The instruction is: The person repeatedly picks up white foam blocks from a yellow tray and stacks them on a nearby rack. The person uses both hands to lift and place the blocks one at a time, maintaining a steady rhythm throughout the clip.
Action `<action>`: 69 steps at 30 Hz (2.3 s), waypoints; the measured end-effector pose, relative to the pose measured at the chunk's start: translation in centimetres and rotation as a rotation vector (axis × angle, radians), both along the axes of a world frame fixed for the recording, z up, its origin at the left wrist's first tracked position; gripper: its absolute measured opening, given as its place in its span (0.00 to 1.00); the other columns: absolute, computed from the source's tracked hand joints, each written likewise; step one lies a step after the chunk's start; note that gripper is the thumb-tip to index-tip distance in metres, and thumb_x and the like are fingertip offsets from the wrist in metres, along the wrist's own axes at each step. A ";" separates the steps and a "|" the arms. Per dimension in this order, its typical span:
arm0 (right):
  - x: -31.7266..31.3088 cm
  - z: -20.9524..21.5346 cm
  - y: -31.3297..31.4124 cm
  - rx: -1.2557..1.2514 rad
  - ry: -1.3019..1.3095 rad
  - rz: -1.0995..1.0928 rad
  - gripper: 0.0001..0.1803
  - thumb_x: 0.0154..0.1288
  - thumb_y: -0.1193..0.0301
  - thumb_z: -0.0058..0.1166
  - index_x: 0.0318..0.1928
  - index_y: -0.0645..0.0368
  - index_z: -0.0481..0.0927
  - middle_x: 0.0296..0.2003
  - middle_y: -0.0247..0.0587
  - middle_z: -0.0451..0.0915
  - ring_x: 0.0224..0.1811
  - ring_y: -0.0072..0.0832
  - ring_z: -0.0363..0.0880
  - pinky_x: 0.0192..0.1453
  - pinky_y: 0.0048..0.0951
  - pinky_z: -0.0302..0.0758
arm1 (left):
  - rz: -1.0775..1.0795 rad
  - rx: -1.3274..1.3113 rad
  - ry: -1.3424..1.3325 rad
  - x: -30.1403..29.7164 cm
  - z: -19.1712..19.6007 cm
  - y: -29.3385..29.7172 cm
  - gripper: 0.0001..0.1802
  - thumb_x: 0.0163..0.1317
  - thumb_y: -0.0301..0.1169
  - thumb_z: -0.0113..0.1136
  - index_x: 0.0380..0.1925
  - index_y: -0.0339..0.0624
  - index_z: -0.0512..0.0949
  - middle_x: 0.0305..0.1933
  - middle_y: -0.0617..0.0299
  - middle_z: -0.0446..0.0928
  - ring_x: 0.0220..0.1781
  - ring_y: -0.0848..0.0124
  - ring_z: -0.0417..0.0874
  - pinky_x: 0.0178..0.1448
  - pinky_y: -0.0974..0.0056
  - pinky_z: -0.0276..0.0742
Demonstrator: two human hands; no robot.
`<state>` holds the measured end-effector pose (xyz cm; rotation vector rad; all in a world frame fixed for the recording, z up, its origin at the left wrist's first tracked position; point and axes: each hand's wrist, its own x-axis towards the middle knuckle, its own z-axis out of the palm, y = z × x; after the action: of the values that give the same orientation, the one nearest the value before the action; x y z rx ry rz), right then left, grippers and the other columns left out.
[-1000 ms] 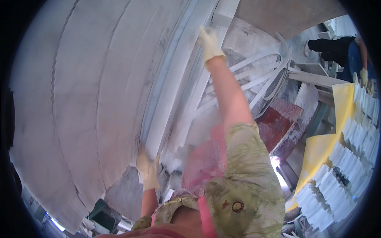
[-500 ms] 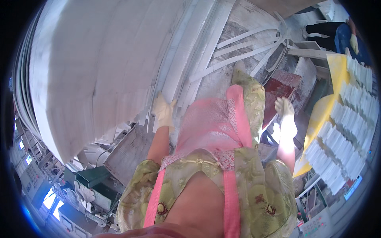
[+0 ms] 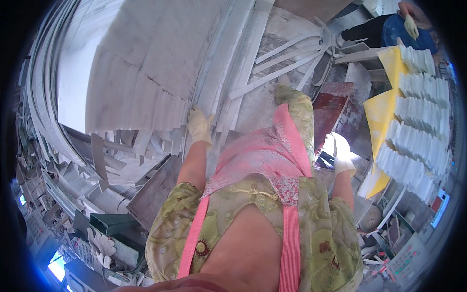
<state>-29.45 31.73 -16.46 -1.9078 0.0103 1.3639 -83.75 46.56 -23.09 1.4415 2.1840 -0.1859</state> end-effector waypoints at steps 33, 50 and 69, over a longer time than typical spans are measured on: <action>-7.1 -2.9 -17.3 0.119 -0.055 -0.072 0.21 0.76 0.58 0.57 0.59 0.57 0.75 0.48 0.45 0.85 0.41 0.31 0.87 0.41 0.31 0.85 | -0.354 0.185 -0.118 -1.2 -0.2 -4.3 0.21 0.64 0.35 0.58 0.55 0.36 0.76 0.62 0.42 0.75 0.59 0.44 0.81 0.61 0.44 0.78; -8.2 -6.5 -50.3 0.172 -0.054 -0.557 0.16 0.77 0.60 0.51 0.39 0.60 0.82 0.28 0.40 0.84 0.30 0.27 0.83 0.34 0.30 0.79 | -0.810 -0.178 -0.480 24.3 9.7 -15.6 0.15 0.72 0.34 0.59 0.47 0.31 0.83 0.42 0.57 0.85 0.43 0.70 0.79 0.51 0.59 0.77; 32.8 0.7 -78.6 -0.188 -0.971 -0.679 0.31 0.71 0.56 0.63 0.63 0.68 0.76 0.55 0.56 0.80 0.52 0.35 0.82 0.54 0.36 0.81 | -1.939 -0.197 -1.488 79.7 20.7 -50.7 0.14 0.70 0.39 0.61 0.33 0.39 0.84 0.33 0.53 0.83 0.41 0.52 0.84 0.45 0.51 0.79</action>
<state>3.31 -46.84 -15.73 -2.2409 0.2824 -0.0608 -4.06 -4.12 -2.38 1.9008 -0.6545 0.0682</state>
